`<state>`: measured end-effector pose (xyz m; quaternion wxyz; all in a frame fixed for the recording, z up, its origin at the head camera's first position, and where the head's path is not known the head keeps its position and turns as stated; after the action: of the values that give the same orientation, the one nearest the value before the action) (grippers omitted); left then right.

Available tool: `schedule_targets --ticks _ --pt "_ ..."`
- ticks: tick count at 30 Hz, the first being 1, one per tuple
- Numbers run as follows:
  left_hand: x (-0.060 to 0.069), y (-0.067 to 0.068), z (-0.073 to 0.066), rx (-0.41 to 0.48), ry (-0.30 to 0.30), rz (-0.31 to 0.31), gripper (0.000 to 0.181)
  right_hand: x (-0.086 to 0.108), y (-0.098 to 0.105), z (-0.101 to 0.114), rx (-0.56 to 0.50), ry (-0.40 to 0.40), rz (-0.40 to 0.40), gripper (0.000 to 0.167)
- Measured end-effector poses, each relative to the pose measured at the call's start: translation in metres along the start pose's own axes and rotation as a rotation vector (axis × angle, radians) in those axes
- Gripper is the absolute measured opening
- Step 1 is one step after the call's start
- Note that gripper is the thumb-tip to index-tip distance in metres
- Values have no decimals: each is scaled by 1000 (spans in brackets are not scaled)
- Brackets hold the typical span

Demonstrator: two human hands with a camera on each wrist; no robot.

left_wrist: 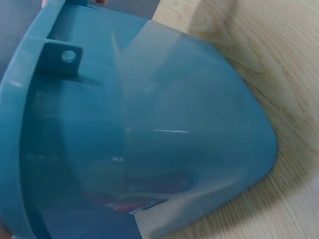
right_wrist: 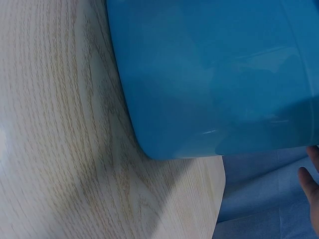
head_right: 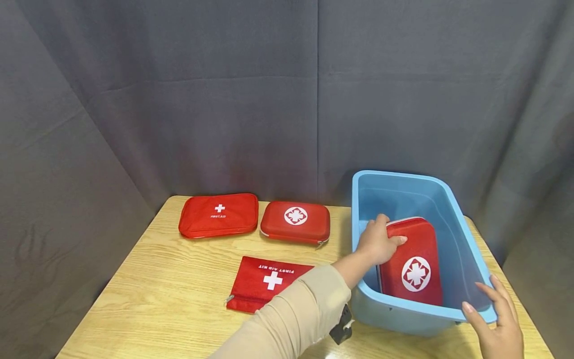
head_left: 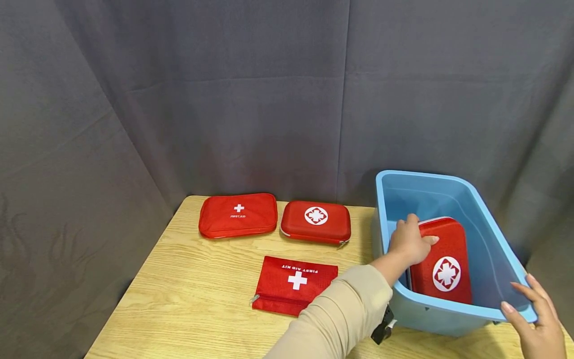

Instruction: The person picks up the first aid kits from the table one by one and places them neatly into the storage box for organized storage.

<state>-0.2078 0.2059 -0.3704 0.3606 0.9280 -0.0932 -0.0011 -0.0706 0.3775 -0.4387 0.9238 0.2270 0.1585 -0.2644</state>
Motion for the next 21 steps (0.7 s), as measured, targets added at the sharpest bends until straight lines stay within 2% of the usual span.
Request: schedule_targets --ticks 6,14,21 --pt "-1 -5 1 -34 -5 18 44 -1 1 0 13 2 5 52" --pt "-2 -10 1 -149 -22 -1 42 0 0 -1 6 -11 1 52" --pt "-2 -11 3 -152 8 72 45 0 -1 -1 1 -13 -2 52"
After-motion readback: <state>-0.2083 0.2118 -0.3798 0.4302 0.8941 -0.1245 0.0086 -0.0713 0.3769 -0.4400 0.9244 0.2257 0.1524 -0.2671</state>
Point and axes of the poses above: each hand's wrist, its own x-axis away from the middle knuckle, its own y-axis out of the back of the hand, z = x × y, the point moved 1 cm from there along -x, towards the middle knuckle, and after that the axes turned 7 degrees about -x, right-handed, at the moved point
